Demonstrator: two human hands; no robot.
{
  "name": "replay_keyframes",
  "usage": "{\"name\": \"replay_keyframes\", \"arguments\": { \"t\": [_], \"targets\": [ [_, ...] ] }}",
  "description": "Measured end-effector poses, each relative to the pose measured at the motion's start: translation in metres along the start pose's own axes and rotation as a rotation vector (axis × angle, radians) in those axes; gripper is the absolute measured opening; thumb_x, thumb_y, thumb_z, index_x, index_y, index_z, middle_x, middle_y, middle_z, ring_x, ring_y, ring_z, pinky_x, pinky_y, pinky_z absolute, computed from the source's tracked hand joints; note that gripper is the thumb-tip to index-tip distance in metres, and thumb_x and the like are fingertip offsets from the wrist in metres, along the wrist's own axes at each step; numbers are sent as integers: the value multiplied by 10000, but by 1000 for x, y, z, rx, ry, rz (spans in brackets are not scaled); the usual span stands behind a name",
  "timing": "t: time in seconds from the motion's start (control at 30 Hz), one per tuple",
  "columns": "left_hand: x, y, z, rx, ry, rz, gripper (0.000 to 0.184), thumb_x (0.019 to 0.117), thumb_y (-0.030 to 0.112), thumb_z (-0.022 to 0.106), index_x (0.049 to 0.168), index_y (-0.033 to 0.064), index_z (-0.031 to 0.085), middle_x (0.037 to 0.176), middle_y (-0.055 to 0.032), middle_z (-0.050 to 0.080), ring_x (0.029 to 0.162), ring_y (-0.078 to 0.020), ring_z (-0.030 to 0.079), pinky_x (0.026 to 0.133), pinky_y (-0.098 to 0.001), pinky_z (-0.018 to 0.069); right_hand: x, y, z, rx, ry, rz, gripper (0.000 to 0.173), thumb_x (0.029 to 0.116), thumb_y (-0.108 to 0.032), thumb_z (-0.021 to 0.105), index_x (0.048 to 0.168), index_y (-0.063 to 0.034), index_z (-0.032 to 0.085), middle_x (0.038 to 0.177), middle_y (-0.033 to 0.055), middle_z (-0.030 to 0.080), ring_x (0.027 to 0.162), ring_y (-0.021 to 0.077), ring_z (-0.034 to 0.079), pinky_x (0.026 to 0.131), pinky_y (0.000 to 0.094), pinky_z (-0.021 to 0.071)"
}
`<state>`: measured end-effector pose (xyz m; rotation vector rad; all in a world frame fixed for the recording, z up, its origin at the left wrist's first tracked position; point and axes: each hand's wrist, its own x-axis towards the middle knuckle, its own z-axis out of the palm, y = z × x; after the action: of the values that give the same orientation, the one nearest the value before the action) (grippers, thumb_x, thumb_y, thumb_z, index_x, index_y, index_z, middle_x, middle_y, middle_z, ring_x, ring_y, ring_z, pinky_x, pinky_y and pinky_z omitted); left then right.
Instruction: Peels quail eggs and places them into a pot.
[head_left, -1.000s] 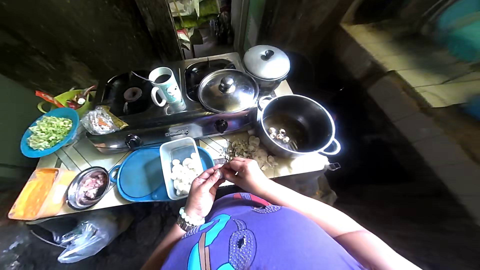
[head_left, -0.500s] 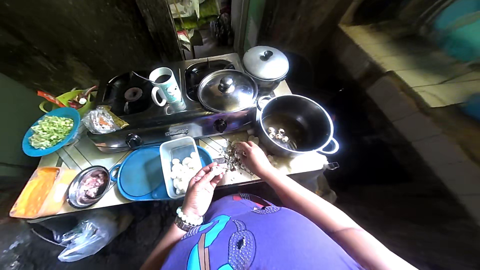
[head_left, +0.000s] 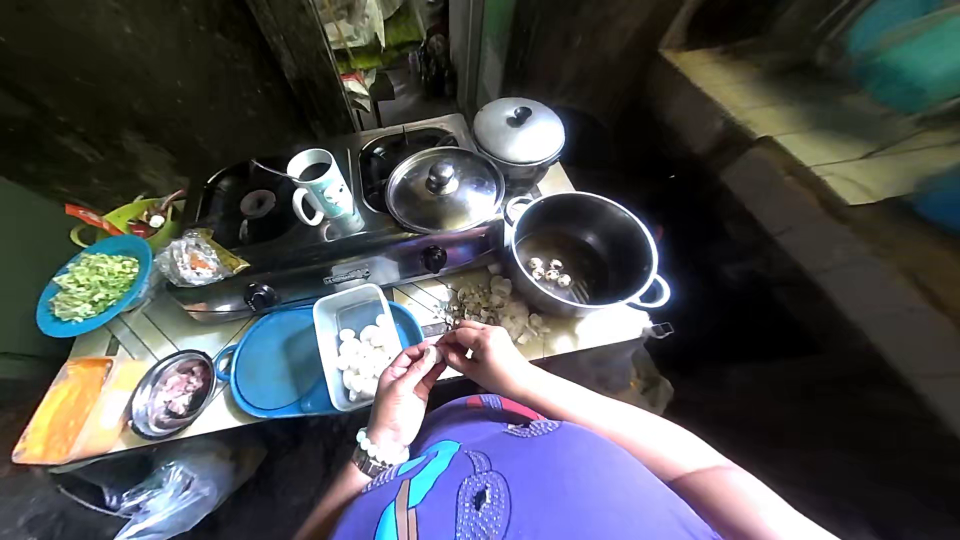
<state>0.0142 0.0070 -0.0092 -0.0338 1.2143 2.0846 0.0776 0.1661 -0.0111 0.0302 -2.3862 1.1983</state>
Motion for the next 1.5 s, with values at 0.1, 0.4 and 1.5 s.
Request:
{"name": "replay_keyframes", "arguments": {
  "t": [0.1, 0.4, 1.5],
  "targets": [
    [1, -1, 1, 32, 13, -12, 189, 981, -81, 488, 1094, -49, 636, 1015, -105, 732, 933, -184, 728, 913, -341, 595, -3, 3, 3, -45, -5, -12, 138, 900, -89, 664, 912, 14, 755, 846, 138, 724, 750, 167, 695, 721, 251, 567],
    [0, 1, -1, 98, -8, -32, 218, 980, -39, 513, 1166, -68, 622, 1013, -107, 730, 913, -176, 724, 883, -332, 596, -1, -2, 3, -30, -39, 88, 126, 877, -83, 654, 889, 35, 697, 842, 164, 688, 751, 196, 667, 699, 278, 543],
    [11, 4, 5, 63, 111, 124, 276, 1009, -51, 492, 1282, -47, 534, 1000, -84, 704, 839, -160, 718, 791, -303, 611, 9, 17, -13, -134, -71, 276, 161, 897, -79, 614, 928, 59, 693, 894, 192, 683, 795, 237, 664, 726, 329, 534]
  ]
}}
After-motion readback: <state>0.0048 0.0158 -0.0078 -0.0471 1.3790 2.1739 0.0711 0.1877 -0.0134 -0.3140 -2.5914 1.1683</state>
